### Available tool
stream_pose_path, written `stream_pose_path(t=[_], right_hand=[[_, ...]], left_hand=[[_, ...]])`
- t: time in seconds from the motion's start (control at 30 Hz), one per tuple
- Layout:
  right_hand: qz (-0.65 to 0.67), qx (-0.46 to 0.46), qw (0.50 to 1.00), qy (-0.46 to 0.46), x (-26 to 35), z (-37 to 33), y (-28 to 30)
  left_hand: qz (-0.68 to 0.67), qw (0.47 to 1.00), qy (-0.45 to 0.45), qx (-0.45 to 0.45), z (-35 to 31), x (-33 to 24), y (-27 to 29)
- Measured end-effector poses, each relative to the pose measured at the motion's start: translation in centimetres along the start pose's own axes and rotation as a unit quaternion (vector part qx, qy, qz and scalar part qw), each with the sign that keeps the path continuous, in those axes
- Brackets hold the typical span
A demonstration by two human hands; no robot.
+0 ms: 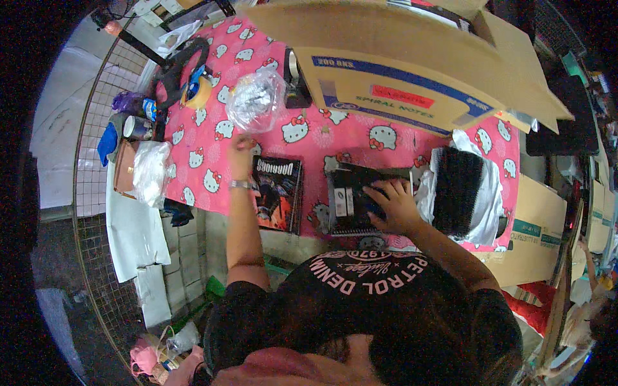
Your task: The person labels spiral notebooks and illustration boards by placing them on a table and marking dots on the boards using a marker.
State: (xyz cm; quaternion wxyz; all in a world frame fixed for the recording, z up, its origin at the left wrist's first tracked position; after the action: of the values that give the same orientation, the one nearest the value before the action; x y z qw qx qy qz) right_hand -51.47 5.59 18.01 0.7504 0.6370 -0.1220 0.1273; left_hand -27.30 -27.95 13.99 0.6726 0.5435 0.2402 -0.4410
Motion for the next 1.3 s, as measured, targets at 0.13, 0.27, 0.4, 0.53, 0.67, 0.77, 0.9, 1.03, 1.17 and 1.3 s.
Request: stream_pose_path(t=[0.13, 0.27, 0.4, 0.53, 0.67, 0.77, 0.9, 1.03, 1.17, 1.3], right_hand=[[0.023, 0.015, 1.000, 0.009, 0.6, 0.6, -0.2], [0.024, 0.042, 0.999, 0.005, 0.4, 1.0, -0.1], [0.000, 0.035, 0.999, 0.011, 0.2, 1.0, -0.8], [-0.018, 0.056, 0.998, -0.005, -0.4, 0.7, -1.7], [-0.007, 0.083, 0.996, -0.029, -0.6, 0.3, -1.4], [0.002, 0.073, 0.997, -0.010, -0.9, 0.5, -1.5], [-0.038, 0.036, 0.999, 0.012, -0.9, -0.1, -1.4], [-0.006, -0.026, 0.999, 0.027, -0.3, 0.3, 0.4], [0.016, -0.048, 0.998, 0.027, -0.1, -0.6, 0.1], [0.002, -0.087, 0.995, 0.056, -0.2, -1.2, -0.3]], left_hand=[[0.073, 0.984, 0.088, -0.140, 13.2, 11.1, 8.3], [0.212, 0.961, 0.029, -0.177, 24.7, 13.2, 9.9], [0.305, 0.939, 0.081, -0.138, 32.9, 18.5, 9.5], [0.420, 0.904, 0.067, -0.026, 37.7, 21.4, 7.1], [0.437, 0.871, 0.223, -0.024, 36.0, 23.0, 5.2], [0.399, 0.891, 0.205, -0.065, 35.1, 23.4, 5.7], [0.310, 0.935, 0.147, -0.088, 32.8, 20.5, 2.9], [0.185, 0.972, 0.102, -0.099, 27.7, 15.9, 1.1], [0.030, 0.995, 0.072, -0.070, 20.4, 8.7, -0.4], [-0.148, 0.987, 0.055, -0.038, 13.3, -1.5, 0.4]])
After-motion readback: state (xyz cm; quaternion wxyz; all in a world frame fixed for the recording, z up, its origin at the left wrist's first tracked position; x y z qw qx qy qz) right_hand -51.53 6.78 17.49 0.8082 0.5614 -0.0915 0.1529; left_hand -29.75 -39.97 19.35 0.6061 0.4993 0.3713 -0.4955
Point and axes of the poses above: each hand's wrist, its own z-axis towards the middle knuckle, its own y-axis out of the back of the hand, x = y × z, the point moved 10 cm from there along z, towards the middle knuckle, and after that the axes turned 5 degrees about -x, right-handed, at the moved point
